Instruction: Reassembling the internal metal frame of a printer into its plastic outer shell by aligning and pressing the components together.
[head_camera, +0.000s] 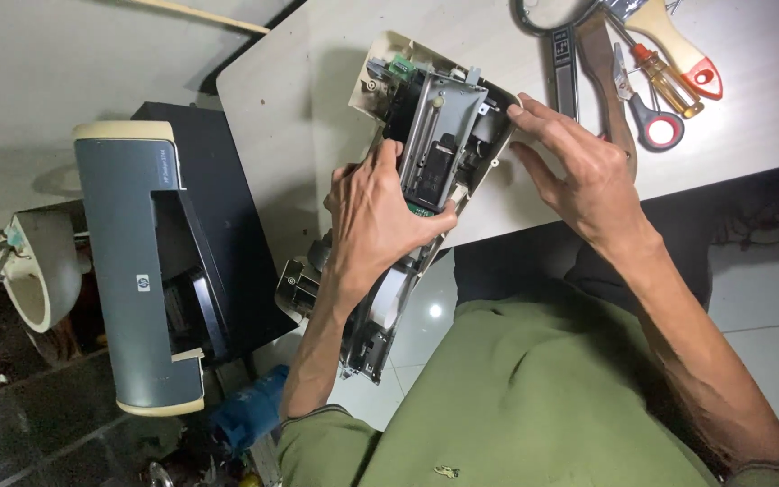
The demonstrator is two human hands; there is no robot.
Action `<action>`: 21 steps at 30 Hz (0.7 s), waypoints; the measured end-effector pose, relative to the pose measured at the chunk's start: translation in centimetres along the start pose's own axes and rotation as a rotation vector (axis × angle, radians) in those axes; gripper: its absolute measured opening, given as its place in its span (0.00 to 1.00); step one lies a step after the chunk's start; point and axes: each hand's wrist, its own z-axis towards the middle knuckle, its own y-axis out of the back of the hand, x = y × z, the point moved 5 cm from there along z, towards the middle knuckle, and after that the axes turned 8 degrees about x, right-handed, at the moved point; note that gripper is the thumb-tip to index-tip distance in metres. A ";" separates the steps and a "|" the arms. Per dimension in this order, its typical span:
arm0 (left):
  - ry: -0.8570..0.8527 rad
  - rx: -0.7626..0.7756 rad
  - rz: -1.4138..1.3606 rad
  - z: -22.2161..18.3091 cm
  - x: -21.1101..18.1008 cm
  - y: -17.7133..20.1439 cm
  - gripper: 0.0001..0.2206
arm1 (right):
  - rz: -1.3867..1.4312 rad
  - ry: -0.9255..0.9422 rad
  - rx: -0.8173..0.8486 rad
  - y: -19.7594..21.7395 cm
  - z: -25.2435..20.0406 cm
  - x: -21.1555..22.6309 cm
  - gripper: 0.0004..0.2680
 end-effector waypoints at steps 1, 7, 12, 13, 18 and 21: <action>-0.001 0.002 0.001 0.0 0.0 -0.1 0.35 | 0.000 -0.002 0.000 -0.2 -0.1 -0.1 0.15; 0.009 -0.021 -0.012 0.1 0.1 -0.6 0.35 | 0.007 -0.010 -0.005 -0.1 -0.1 0.4 0.15; 0.007 -0.017 -0.005 0.1 0.2 -0.7 0.34 | 0.034 -0.038 0.000 0.0 -0.2 0.5 0.17; 0.008 -0.018 -0.005 0.0 0.1 -0.6 0.34 | 0.034 -0.036 0.002 0.0 -0.2 0.5 0.17; -0.020 -0.030 -0.013 0.0 0.3 -0.5 0.34 | 0.021 -0.057 0.021 0.2 -0.1 1.1 0.18; -0.037 -0.035 -0.006 0.1 0.9 -0.5 0.34 | 0.025 -0.059 0.044 0.3 0.0 1.6 0.18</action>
